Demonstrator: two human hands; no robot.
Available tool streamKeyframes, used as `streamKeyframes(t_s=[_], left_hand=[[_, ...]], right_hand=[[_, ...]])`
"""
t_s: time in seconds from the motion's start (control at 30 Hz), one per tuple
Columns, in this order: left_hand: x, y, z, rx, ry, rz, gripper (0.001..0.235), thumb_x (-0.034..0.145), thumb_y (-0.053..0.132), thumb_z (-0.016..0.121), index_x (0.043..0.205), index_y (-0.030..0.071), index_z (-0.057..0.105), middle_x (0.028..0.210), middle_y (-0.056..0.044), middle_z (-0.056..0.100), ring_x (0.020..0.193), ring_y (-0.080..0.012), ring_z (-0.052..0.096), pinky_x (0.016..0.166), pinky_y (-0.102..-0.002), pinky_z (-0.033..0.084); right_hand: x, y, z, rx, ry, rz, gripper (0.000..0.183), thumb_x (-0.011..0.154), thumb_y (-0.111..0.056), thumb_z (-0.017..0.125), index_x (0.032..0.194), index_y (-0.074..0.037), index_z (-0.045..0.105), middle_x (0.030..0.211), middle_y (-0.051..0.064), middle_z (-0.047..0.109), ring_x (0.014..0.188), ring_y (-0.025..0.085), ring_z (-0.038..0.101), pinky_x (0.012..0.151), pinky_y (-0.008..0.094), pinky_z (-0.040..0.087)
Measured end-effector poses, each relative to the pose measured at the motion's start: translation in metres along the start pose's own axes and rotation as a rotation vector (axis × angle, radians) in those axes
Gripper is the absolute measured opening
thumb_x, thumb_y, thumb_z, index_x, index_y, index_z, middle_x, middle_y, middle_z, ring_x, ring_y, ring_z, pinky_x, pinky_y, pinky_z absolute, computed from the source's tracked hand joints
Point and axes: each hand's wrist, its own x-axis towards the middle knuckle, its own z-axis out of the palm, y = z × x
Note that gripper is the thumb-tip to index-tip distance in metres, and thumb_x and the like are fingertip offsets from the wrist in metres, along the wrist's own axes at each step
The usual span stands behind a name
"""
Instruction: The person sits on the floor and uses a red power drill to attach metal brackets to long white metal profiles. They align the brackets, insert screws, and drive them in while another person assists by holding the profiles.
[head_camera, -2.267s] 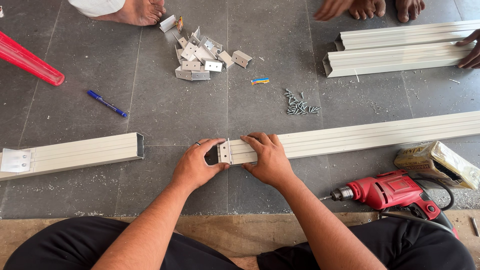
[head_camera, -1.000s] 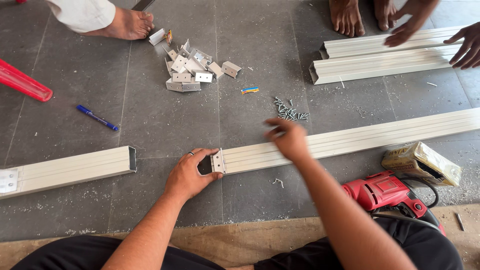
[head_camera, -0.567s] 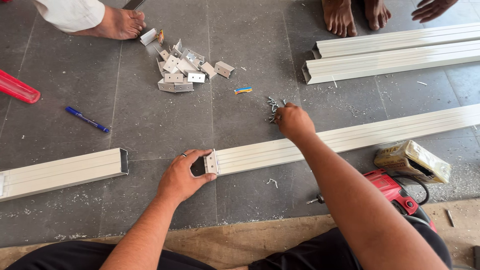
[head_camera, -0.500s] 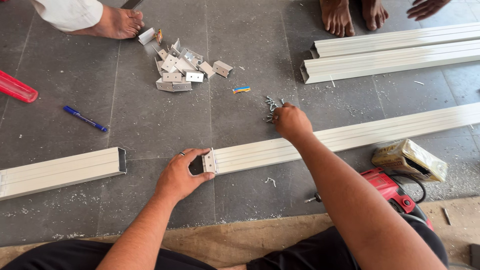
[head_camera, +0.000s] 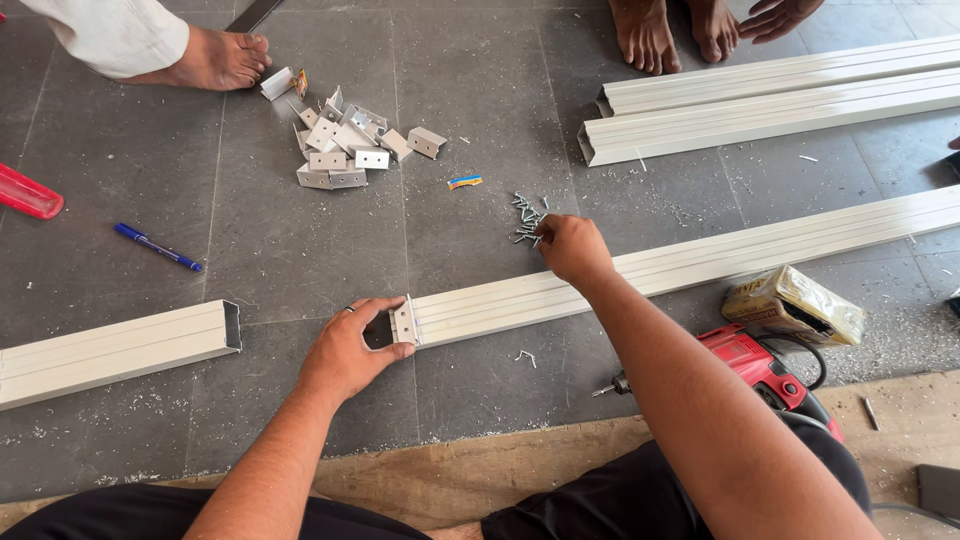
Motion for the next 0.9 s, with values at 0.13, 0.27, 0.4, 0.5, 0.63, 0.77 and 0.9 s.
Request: streamKeyframes(t_s=[0.13, 0.27, 0.4, 0.5, 0.63, 0.77, 0.9], left_hand=[[0.001, -0.001, 0.0, -0.003, -0.009, -0.001, 0.073, 0.069, 0.04, 0.089, 0.136, 0.034, 0.062, 0.131, 0.005, 0.067, 0.126, -0.0187, 0.062, 0.106, -0.041, 0.051], [0.001, 0.0, -0.001, 0.004, -0.016, -0.015, 0.072, 0.07, 0.041, 0.089, 0.136, 0.035, 0.061, 0.131, 0.005, 0.067, 0.127, -0.0187, 0.061, 0.106, -0.042, 0.051], [0.0, 0.003, -0.001, 0.019, -0.033, -0.056, 0.072, 0.07, 0.042, 0.088, 0.137, 0.036, 0.06, 0.134, 0.004, 0.064, 0.13, -0.0191, 0.058, 0.105, -0.043, 0.051], [-0.001, 0.004, -0.001, 0.016, -0.035, -0.059, 0.072, 0.07, 0.043, 0.087, 0.137, 0.037, 0.06, 0.134, 0.005, 0.066, 0.129, -0.0183, 0.06, 0.106, -0.042, 0.052], [-0.001, 0.002, -0.001, 0.016, -0.021, -0.045, 0.072, 0.071, 0.042, 0.088, 0.137, 0.036, 0.06, 0.135, 0.004, 0.065, 0.13, -0.02, 0.058, 0.106, -0.044, 0.051], [0.0, -0.001, 0.0, 0.0, 0.011, 0.016, 0.072, 0.07, 0.038, 0.089, 0.136, 0.034, 0.061, 0.134, 0.002, 0.066, 0.128, -0.0221, 0.061, 0.105, -0.042, 0.051], [-0.001, -0.004, 0.003, -0.013, 0.035, 0.035, 0.072, 0.07, 0.034, 0.09, 0.136, 0.033, 0.062, 0.133, 0.0, 0.067, 0.125, -0.0239, 0.063, 0.103, -0.041, 0.052]], right_hand=[[0.007, -0.005, 0.015, -0.098, -0.031, -0.059, 0.019, 0.085, -0.017, 0.075, 0.104, -0.014, 0.078, 0.105, 0.011, 0.072, 0.097, 0.033, 0.07, 0.087, 0.045, 0.056], [0.02, -0.009, 0.03, -0.201, -0.048, -0.016, 0.015, 0.091, -0.021, 0.073, 0.103, -0.012, 0.077, 0.111, 0.012, 0.07, 0.103, 0.035, 0.068, 0.087, 0.048, 0.055], [0.026, -0.008, 0.026, -0.244, -0.09, -0.052, 0.015, 0.094, -0.02, 0.07, 0.101, -0.007, 0.075, 0.109, 0.014, 0.071, 0.099, 0.033, 0.069, 0.085, 0.047, 0.056], [0.019, -0.007, 0.01, -0.04, -0.062, 0.005, 0.017, 0.092, -0.021, 0.074, 0.101, -0.006, 0.076, 0.099, 0.013, 0.076, 0.088, 0.028, 0.072, 0.083, 0.042, 0.058], [-0.011, -0.007, -0.025, 0.119, -0.192, 0.062, 0.021, 0.088, -0.02, 0.074, 0.108, -0.013, 0.076, 0.089, 0.006, 0.08, 0.075, 0.015, 0.076, 0.076, 0.031, 0.061], [-0.063, -0.007, -0.045, -0.052, -0.466, -0.096, 0.017, 0.089, -0.024, 0.073, 0.104, -0.017, 0.08, 0.092, 0.002, 0.081, 0.077, 0.014, 0.077, 0.077, 0.031, 0.06], [-0.116, -0.005, -0.051, -0.067, -0.638, -0.205, 0.016, 0.081, -0.015, 0.075, 0.096, -0.016, 0.081, 0.09, 0.002, 0.082, 0.081, 0.017, 0.078, 0.079, 0.033, 0.061]])
